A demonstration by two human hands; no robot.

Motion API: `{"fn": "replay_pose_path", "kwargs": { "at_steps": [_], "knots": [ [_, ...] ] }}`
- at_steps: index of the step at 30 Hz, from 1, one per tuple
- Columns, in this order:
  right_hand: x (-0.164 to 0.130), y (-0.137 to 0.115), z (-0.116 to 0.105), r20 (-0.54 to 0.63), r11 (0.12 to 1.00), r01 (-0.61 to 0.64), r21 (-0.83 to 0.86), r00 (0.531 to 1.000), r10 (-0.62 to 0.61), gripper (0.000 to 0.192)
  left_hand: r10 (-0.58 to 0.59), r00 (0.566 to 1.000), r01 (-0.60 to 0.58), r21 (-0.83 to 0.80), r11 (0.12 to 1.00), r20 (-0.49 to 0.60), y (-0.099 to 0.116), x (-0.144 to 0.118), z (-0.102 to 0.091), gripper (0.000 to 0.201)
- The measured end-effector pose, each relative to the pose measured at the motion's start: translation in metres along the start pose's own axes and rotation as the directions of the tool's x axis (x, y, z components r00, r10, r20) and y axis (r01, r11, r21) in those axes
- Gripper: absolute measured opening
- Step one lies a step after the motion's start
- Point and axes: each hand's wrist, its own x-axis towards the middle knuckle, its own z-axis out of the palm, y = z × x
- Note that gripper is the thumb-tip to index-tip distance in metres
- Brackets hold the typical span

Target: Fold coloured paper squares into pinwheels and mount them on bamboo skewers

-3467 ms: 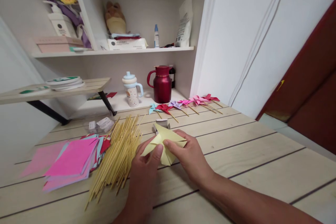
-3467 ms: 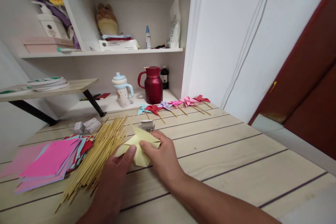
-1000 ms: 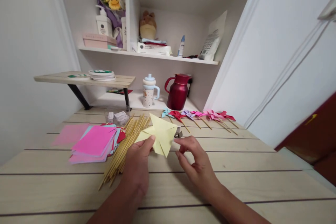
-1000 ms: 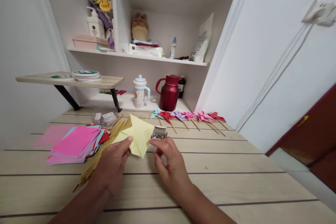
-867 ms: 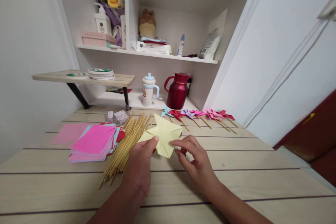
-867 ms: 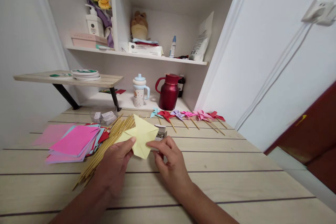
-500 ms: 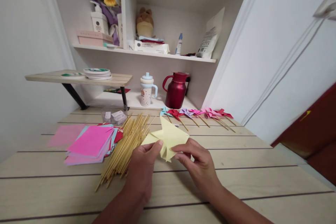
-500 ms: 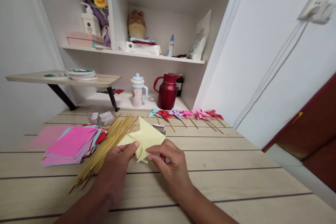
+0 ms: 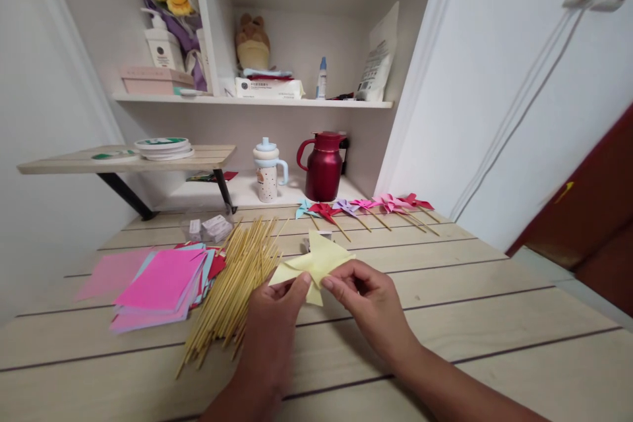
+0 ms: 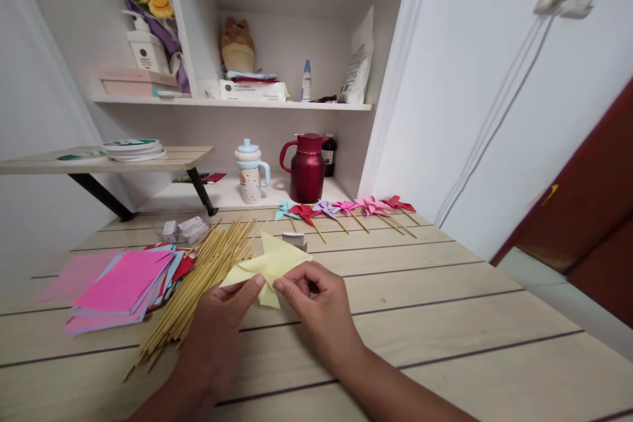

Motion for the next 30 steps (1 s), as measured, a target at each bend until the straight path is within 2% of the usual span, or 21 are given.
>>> {"fn": "replay_pose_path", "kwargs": {
  "at_steps": [9,17,24,30],
  "knots": [
    [0.000,0.000,0.000,0.012,1.000,0.005,0.019,1.000,-0.005,0.024,0.027,0.999,-0.027,-0.004,1.000,-0.029,-0.006,0.001,0.001,0.028],
    [0.000,0.002,0.001,0.000,0.999,0.026,-0.031,1.000,-0.026,0.023,-0.014,0.999,0.014,-0.014,1.000,-0.051,-0.009,0.000,0.001,0.032],
    [0.001,0.001,0.001,0.020,0.994,0.057,-0.089,0.998,-0.055,0.022,-0.037,0.999,0.036,-0.055,0.998,-0.025,-0.013,-0.001,0.000,0.029],
    [0.002,-0.003,0.001,0.038,0.988,0.091,-0.127,0.995,-0.087,0.025,-0.045,0.998,0.042,-0.068,0.997,-0.052,-0.013,-0.002,0.002,0.027]
  ]
}}
